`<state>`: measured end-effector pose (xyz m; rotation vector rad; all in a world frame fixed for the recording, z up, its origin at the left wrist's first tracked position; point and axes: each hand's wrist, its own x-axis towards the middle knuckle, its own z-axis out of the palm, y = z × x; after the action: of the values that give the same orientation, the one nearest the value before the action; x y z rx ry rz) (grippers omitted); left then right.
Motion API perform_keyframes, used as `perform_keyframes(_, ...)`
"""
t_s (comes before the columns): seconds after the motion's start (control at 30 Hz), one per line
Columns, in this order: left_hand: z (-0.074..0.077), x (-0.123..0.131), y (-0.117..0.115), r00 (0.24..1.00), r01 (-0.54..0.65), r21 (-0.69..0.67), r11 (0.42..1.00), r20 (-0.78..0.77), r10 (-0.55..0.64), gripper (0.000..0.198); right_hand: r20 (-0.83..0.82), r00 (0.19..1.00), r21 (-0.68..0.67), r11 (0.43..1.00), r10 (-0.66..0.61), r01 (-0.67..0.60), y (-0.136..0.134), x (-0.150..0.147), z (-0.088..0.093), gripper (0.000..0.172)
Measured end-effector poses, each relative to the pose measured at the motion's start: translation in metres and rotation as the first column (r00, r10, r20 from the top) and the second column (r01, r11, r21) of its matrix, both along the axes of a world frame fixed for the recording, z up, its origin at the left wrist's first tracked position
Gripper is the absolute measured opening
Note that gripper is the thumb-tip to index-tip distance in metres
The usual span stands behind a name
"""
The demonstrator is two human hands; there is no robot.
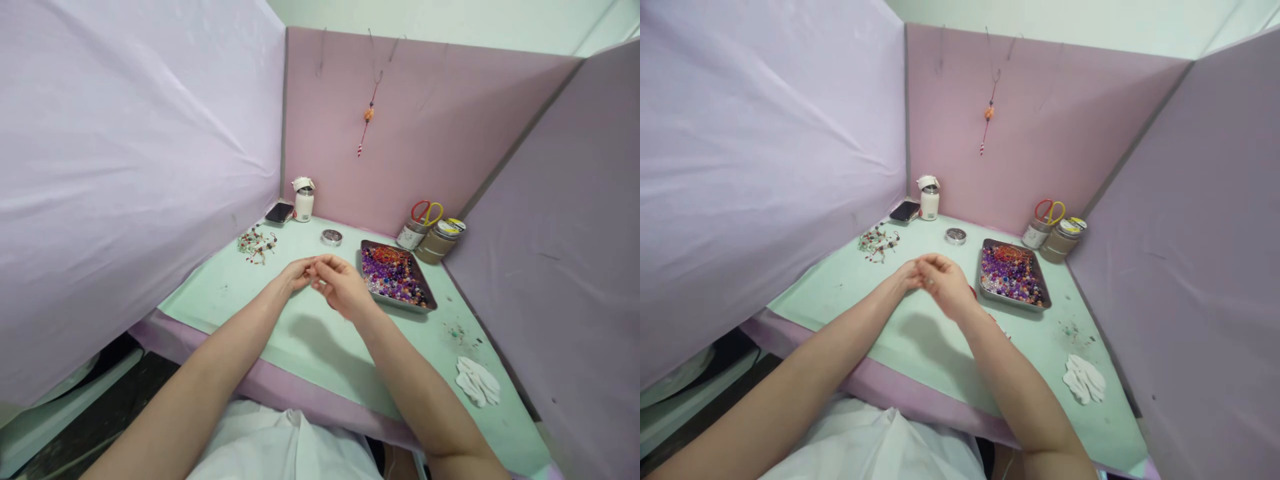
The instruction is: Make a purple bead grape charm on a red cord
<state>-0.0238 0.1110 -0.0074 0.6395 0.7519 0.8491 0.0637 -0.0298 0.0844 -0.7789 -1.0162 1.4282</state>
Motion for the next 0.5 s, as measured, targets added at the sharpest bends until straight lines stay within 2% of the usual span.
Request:
perform_keyframes(0.07, 0.000, 0.000, 0.001, 0.999, 0.046, -0.008, 0.999, 0.004, -0.046, 0.035, 0.057, 0.988, -0.081, 0.986, -0.141, 0.145, 0.034, 0.018, -0.016, 0.031)
perform_keyframes(0.17, 0.002, -0.001, 0.001, 0.995, 0.097, -0.015, 0.995, 0.034, -0.096, 0.020, 0.113, 0.974, -0.119, 0.971, -0.194, 0.208, 0.065, 0.039, -0.037, 0.031)
perform_keyframes(0.23, 0.004, -0.002, -0.001, 0.992, 0.118, -0.013, 0.993, 0.050, -0.117, 0.009, 0.153, 0.965, -0.138, 0.962, -0.215, 0.236, 0.076, 0.045, -0.047, 0.029)
perform_keyframes(0.37, 0.008, -0.002, -0.005, 0.990, 0.129, 0.007, 0.992, 0.061, -0.129, 0.015, 0.203, 0.953, -0.162, 0.952, -0.226, 0.260, 0.090, 0.044, -0.058, 0.023)
perform_keyframes(0.5, 0.007, -0.003, -0.003, 0.995, 0.088, 0.040, 0.995, 0.038, -0.090, 0.014, 0.213, 0.944, -0.160, 0.945, -0.250, 0.286, 0.098, 0.037, -0.065, 0.016)
